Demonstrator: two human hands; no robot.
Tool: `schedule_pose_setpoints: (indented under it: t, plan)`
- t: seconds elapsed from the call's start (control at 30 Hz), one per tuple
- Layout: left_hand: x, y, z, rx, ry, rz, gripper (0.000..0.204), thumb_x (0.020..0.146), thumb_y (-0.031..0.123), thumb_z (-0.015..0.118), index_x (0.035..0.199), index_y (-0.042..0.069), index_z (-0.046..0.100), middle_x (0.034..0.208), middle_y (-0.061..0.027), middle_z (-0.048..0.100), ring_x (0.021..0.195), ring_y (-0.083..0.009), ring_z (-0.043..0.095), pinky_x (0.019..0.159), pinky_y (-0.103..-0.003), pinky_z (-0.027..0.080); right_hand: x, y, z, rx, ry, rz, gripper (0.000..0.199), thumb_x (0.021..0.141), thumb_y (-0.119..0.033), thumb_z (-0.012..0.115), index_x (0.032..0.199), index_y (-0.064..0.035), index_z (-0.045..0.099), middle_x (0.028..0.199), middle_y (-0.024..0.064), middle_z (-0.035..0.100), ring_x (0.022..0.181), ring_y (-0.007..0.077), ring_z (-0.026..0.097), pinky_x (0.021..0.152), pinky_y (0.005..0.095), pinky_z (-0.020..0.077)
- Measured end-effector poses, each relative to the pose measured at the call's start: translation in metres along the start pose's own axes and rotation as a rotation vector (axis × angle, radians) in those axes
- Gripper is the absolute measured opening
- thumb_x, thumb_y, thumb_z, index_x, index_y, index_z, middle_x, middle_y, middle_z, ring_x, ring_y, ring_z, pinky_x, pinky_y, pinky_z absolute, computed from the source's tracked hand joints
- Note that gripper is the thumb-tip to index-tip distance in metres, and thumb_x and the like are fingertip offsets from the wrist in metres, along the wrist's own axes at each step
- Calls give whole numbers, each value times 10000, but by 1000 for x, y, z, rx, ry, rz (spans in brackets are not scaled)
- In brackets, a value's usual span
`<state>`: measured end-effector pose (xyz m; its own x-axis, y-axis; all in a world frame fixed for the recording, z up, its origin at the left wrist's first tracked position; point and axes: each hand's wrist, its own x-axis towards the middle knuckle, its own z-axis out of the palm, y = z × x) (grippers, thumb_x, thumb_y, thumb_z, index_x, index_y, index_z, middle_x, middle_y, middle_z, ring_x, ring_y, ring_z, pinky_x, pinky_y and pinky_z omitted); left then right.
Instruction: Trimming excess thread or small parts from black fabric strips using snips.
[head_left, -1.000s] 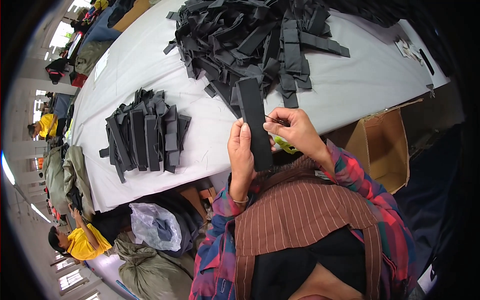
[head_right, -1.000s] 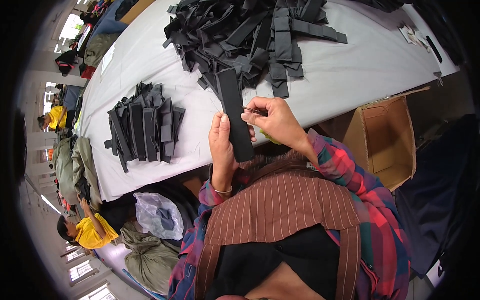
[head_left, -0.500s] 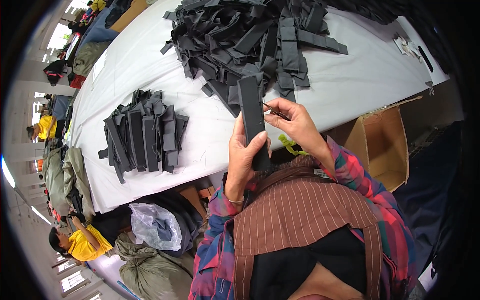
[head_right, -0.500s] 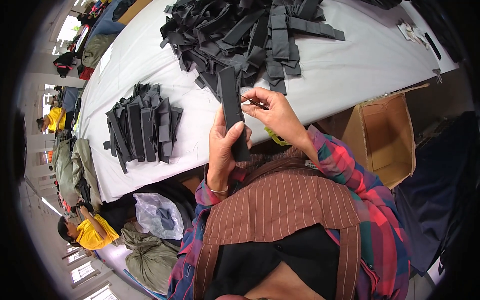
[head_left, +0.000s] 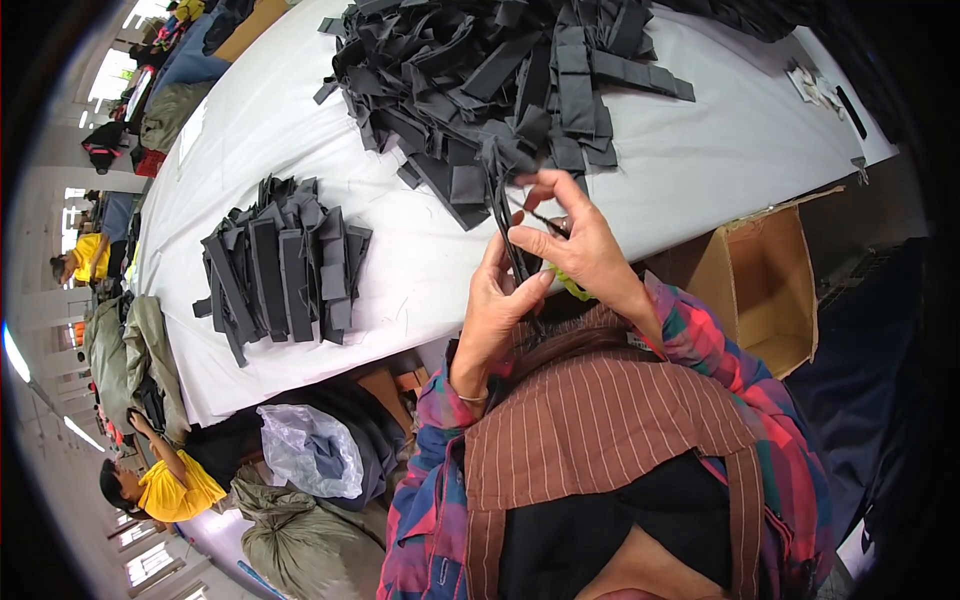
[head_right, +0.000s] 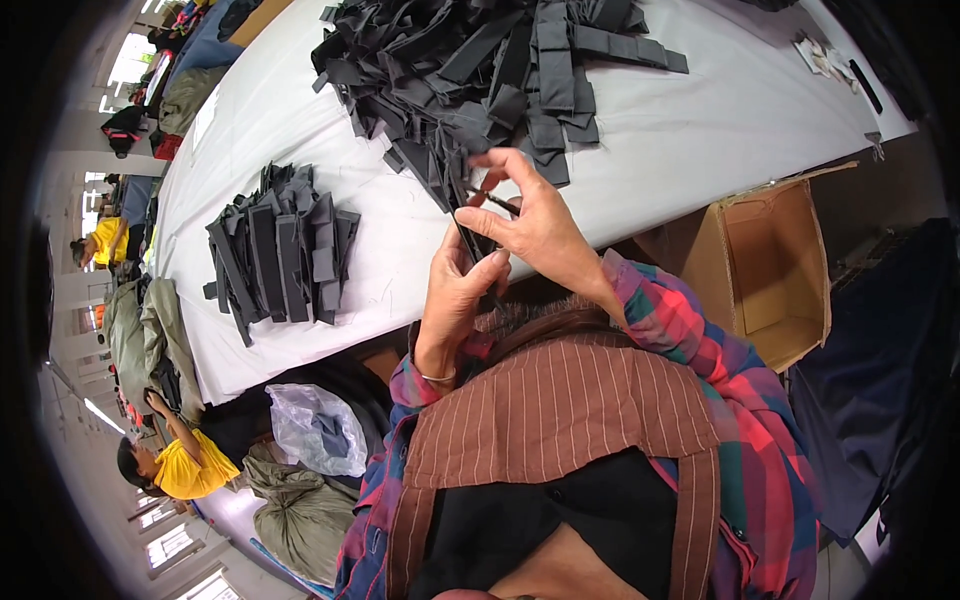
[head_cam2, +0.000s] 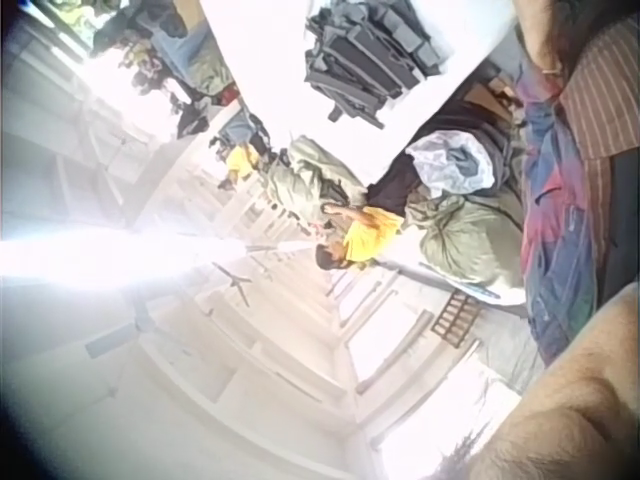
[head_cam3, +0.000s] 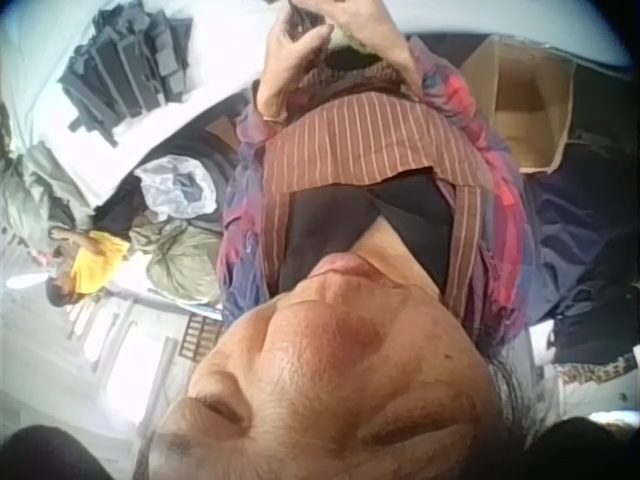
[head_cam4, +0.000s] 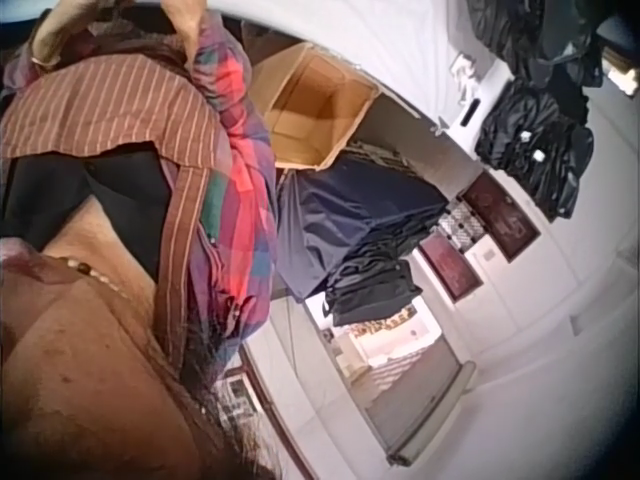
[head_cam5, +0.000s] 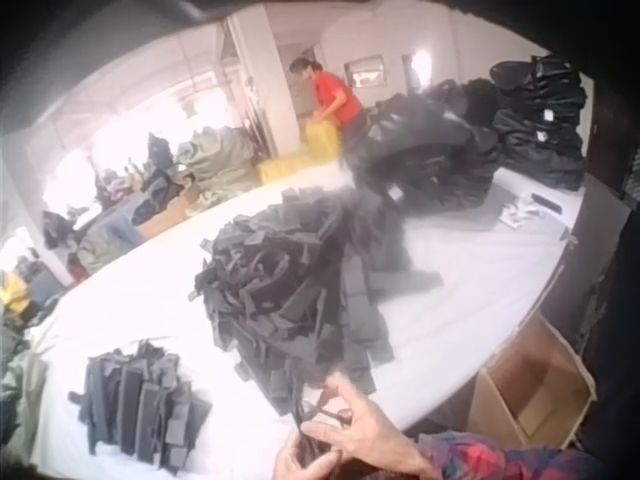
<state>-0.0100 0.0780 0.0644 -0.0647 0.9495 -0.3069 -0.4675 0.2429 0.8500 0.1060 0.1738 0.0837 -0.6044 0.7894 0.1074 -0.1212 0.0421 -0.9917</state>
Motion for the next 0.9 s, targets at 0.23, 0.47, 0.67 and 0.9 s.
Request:
schedule_pose_setpoints:
  t: [0.23, 0.47, 0.67, 0.9]
  plan:
    - [-1, 4, 5, 264, 115, 258, 741, 775, 50, 699, 1403, 23, 306, 963, -6, 543, 664, -35, 478, 527, -175, 385, 7, 6, -10, 45, 55, -4, 549, 818, -36, 644, 1300, -26, 382, 1046, 53, 524, 1010, 111, 491, 866, 255, 436]
    - [-3, 1, -2, -62, 105, 161, 563, 870, 112, 562, 1359, -30, 323, 1076, -97, 547, 856, -122, 557, 667, -226, 458, 2, 2, -7, -114, 89, 22, 533, 794, 74, 531, 1297, -50, 405, 846, -3, 504, 765, 50, 484, 679, 184, 420]
    - [-1, -17, -12, -390, -58, -90, 443, 907, 317, 461, 1161, -44, 480, 888, -129, 569, 616, -161, 507, 454, -228, 386, 0, -18, -1, -197, 70, -64, 561, 732, 80, 467, 1264, -95, 478, 759, -33, 371, 666, 28, 392, 589, 155, 371]
    - [-1, -20, -12, -611, -286, -209, 533, 902, 385, 361, 1012, -107, 532, 765, -161, 562, 574, -184, 498, 448, -248, 394, 0, -25, -1, -287, 15, -47, 568, 692, 21, 520, 1236, -140, 499, 723, 29, 401, 632, 144, 445, 597, 283, 438]
